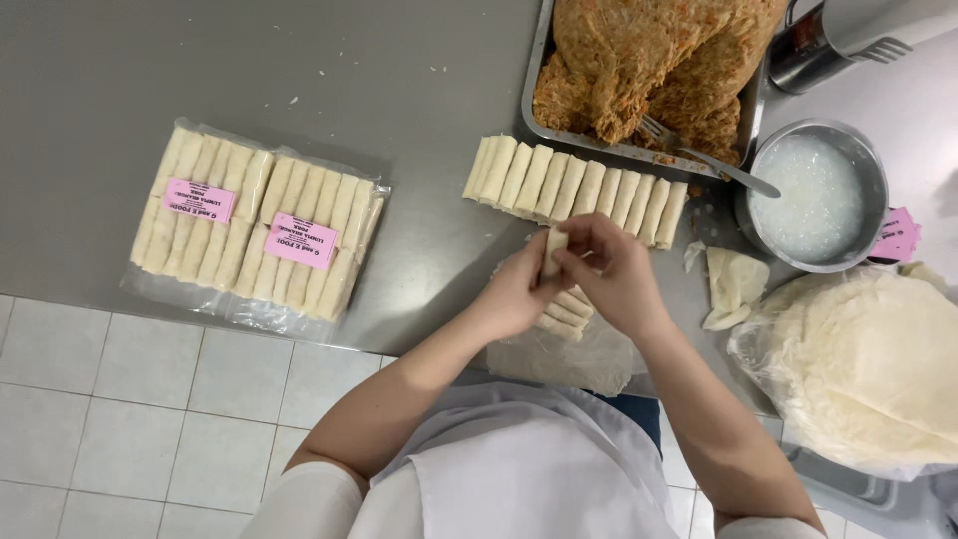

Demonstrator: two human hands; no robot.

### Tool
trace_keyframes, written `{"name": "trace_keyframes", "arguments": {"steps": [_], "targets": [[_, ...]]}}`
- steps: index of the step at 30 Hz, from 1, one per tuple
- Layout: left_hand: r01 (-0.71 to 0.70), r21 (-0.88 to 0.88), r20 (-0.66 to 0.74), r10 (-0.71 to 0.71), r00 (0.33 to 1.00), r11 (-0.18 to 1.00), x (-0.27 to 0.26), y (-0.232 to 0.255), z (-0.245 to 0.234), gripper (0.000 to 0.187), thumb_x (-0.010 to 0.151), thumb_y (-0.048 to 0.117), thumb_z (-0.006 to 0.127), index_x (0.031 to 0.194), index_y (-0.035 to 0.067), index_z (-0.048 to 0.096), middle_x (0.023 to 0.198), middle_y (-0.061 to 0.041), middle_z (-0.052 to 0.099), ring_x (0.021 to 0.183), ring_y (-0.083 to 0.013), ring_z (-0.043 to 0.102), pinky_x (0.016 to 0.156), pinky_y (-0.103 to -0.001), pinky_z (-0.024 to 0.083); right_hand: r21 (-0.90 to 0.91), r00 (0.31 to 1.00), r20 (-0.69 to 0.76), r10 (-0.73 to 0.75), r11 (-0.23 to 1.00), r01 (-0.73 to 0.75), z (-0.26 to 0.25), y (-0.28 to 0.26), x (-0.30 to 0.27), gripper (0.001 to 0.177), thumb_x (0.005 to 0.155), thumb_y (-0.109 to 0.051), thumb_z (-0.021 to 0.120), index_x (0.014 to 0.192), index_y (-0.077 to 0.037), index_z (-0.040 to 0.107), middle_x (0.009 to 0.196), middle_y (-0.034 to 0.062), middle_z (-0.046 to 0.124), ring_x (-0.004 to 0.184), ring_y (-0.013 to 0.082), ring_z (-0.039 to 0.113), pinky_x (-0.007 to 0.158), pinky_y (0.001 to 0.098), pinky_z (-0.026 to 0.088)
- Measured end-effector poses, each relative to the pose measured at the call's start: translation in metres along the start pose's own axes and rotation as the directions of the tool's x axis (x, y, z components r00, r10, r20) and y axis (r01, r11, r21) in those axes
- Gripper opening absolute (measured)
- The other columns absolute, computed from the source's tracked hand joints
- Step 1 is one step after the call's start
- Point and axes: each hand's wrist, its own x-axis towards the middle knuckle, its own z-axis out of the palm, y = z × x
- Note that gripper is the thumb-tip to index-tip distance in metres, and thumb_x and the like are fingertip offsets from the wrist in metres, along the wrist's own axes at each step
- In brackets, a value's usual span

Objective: The person prepares spring rolls by placing multiple filled rolls onto a wrapper, applying liquid to the edge by hand, and folding the wrapper over the rolls.

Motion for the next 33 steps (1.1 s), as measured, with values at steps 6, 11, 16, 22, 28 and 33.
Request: {"name": "trace_keyframes", "arguments": {"steps": [6,11,16,22,28,33], "targets": [[0.052,-0.428,-0.144,-0.125,0.982,0.902,0.016,-0.069,-0.011,0.027,0.118,0.014,0.055,0.143,0.004,0.052,0.092,-0.002,0.068,0.075,-0.0122,0.067,0.066,-0.026,0.048,-0.516,0.992,-0.105,-0.069,0.857,0.006,-0.028,0.081,0.078,0.058,0.107,-0.020,0.081,0.154,0.007,0.062,0.119,0.0270,0.060,0.098,0.0503,0.075,0.082,0.0582,0.064],[-0.056,-0.537,-0.152,-0.031,0.988,0.842,0.001,-0.047,-0.021,0.033,0.121,0.018,0.048,0.147,-0.002,0.055,0.101,-0.009,0.068,0.096,-0.0203,0.074,0.089,-0.032,0.058,-0.441,0.978,-0.209,-0.019,0.894,-0.077,-0.010,0.056,0.069,0.050,0.106,-0.009,0.081,0.146,-0.003,0.051,0.112,0.0190,0.061,0.097,0.0381,0.073,0.084,0.0506,0.061],[-0.095,-0.463,-0.133,0.037,0.990,0.881,0.005,-0.051,-0.021,0.038,0.122,0.009,0.047,0.157,-0.002,0.055,0.140,-0.020,0.073,0.137,-0.0282,0.068,0.119,-0.046,0.054,-0.091,0.913,-0.351,-0.208,0.978,0.188,0.001,0.014,0.014,0.069,0.109,0.021,0.062,0.162,-0.011,0.033,0.119,0.0123,0.053,0.106,0.0226,0.060,0.091,0.0357,0.059],[-0.085,-0.461,-0.044,0.073,0.996,0.883,0.005,-0.038,0.002,0.043,0.122,0.011,0.049,0.164,-0.002,0.049,0.147,-0.019,0.070,0.138,-0.0217,0.065,0.117,-0.044,0.058,0.228,0.958,-0.276,0.074,0.974,-0.009,0.011,0.011,-0.038,0.043,0.093,0.012,0.087,0.134,0.004,0.074,0.118,0.0175,0.079,0.101,0.0213,0.079,0.089,0.0341,0.068],[-0.079,-0.500,-0.061,0.057,0.997,0.862,0.014,-0.045,0.031,0.046,0.122,0.012,0.050,0.165,-0.004,0.049,0.144,-0.020,0.072,0.137,-0.0234,0.066,0.118,-0.047,0.057,0.233,0.911,-0.408,0.063,0.972,0.038,0.008,0.002,-0.054,0.036,0.098,0.006,0.087,0.132,0.008,0.077,0.113,0.0193,0.081,0.099,0.0192,0.076,0.089,0.0356,0.067],[-0.069,-0.466,-0.078,0.037,0.996,0.882,0.017,-0.039,0.051,0.049,0.122,0.017,0.054,0.167,-0.002,0.048,0.149,-0.018,0.068,0.140,-0.0191,0.056,0.121,-0.046,0.053,0.210,0.879,-0.476,0.040,0.975,0.069,0.009,0.010,-0.064,0.029,0.098,0.005,0.087,0.127,0.006,0.080,0.116,0.0190,0.083,0.105,0.0195,0.077,0.089,0.0355,0.067]]}}
